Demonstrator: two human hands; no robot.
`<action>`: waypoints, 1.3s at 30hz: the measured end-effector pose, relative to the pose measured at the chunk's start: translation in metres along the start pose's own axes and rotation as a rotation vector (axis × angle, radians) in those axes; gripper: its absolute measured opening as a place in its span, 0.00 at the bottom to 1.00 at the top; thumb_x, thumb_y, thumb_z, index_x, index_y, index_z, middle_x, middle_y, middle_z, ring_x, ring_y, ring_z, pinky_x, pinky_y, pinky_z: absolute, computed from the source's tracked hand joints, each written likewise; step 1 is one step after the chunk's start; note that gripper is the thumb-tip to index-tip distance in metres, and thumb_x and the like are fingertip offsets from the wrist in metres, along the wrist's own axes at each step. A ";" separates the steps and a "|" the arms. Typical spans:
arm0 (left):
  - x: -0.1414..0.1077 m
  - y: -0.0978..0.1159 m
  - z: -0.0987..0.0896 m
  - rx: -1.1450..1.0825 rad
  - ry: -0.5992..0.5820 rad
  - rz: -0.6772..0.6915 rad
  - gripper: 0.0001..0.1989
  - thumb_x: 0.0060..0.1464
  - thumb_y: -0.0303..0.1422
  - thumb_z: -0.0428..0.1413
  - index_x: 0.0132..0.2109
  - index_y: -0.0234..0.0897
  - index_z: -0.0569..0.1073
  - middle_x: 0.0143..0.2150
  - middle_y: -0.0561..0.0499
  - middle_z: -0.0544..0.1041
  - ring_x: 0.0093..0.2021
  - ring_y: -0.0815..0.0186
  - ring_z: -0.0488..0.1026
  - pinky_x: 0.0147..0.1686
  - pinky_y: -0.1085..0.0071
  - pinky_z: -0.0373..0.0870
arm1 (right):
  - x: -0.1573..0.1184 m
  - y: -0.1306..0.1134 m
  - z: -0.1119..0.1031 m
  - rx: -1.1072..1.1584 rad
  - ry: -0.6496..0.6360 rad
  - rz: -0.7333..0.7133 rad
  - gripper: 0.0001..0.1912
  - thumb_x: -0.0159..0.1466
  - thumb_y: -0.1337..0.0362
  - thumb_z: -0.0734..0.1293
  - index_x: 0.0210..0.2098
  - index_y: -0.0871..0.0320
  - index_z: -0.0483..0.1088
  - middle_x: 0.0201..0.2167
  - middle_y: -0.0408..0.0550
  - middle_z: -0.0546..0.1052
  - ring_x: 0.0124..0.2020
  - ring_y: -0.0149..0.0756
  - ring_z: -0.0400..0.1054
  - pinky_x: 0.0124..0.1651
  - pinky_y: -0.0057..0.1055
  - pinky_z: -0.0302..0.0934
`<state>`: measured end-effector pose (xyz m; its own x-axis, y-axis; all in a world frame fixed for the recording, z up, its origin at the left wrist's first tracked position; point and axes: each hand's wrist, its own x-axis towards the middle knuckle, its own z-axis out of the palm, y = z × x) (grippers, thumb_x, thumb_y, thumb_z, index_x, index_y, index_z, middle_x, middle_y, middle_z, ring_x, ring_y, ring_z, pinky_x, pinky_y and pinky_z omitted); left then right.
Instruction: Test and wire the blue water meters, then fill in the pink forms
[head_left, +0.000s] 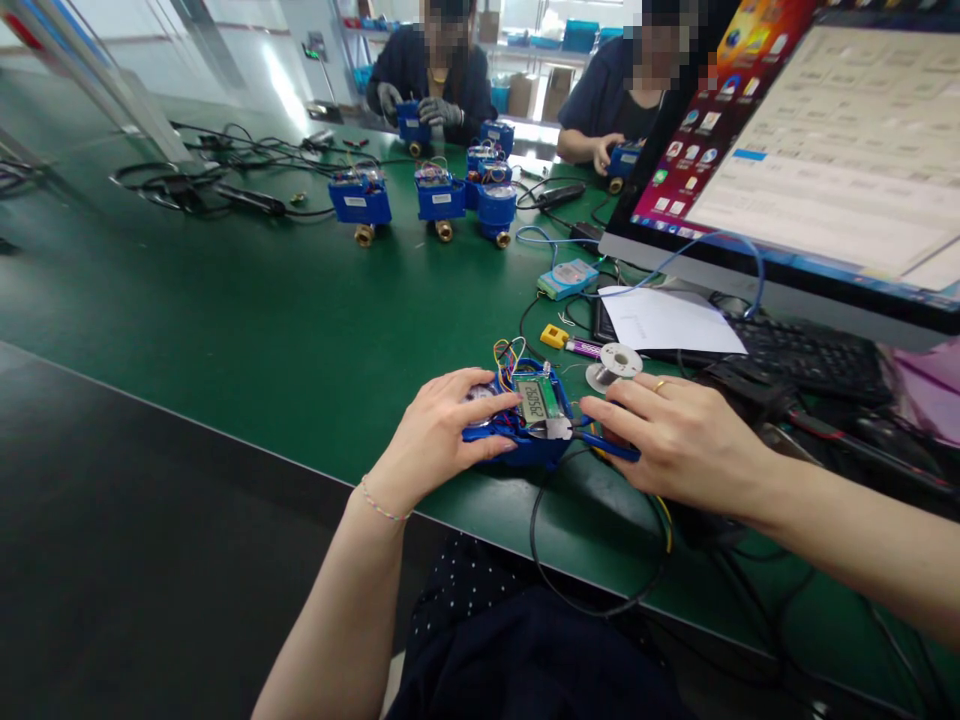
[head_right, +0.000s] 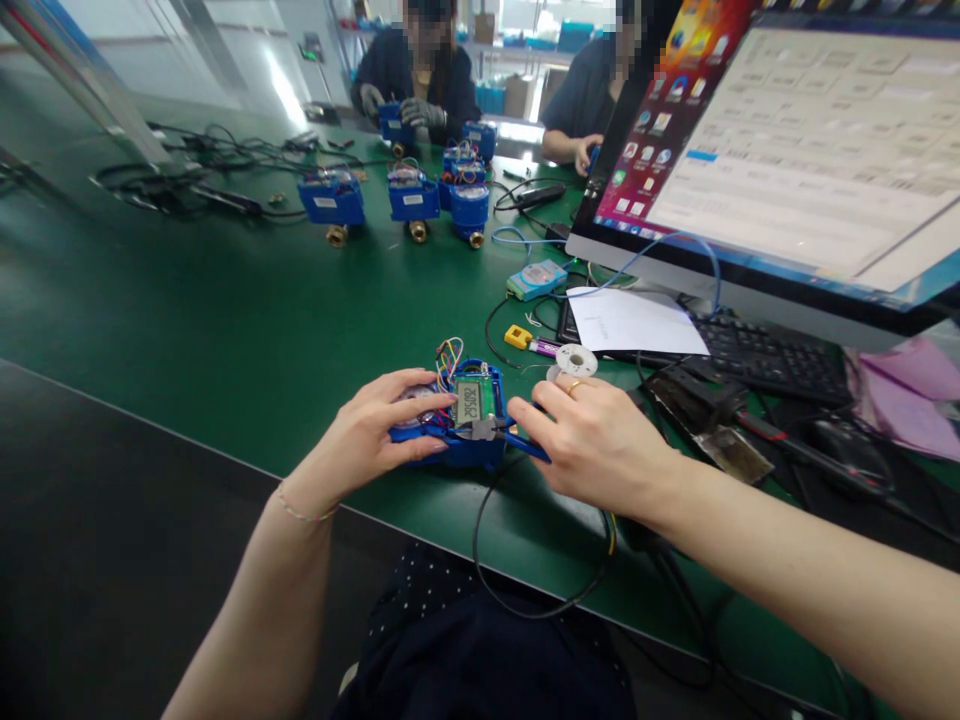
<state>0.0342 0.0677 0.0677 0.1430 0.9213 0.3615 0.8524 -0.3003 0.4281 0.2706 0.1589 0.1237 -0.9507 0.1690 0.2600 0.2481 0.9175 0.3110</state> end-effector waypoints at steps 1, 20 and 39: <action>0.000 0.000 0.000 -0.002 -0.001 -0.002 0.20 0.49 0.41 0.58 0.50 0.47 0.69 0.53 0.47 0.66 0.53 0.60 0.63 0.52 0.58 0.62 | -0.002 -0.002 0.001 -0.017 0.004 0.004 0.11 0.59 0.66 0.60 0.40 0.62 0.69 0.31 0.50 0.69 0.34 0.37 0.62 0.34 0.30 0.55; 0.001 0.001 -0.002 -0.016 -0.019 -0.008 0.20 0.49 0.40 0.57 0.51 0.47 0.68 0.54 0.47 0.65 0.54 0.59 0.62 0.52 0.56 0.62 | -0.029 -0.033 0.008 0.584 0.340 0.615 0.10 0.59 0.68 0.63 0.42 0.58 0.66 0.34 0.43 0.69 0.32 0.27 0.64 0.35 0.23 0.60; -0.003 0.002 0.000 -0.042 -0.024 -0.027 0.21 0.49 0.41 0.57 0.51 0.48 0.68 0.54 0.48 0.65 0.54 0.61 0.62 0.53 0.58 0.62 | -0.008 -0.033 -0.012 -0.037 -0.054 0.296 0.17 0.54 0.66 0.66 0.43 0.61 0.69 0.35 0.50 0.68 0.36 0.41 0.60 0.40 0.36 0.52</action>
<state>0.0355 0.0648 0.0672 0.1329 0.9348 0.3295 0.8341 -0.2850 0.4722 0.2726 0.1230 0.1227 -0.8443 0.4470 0.2956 0.5216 0.8119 0.2622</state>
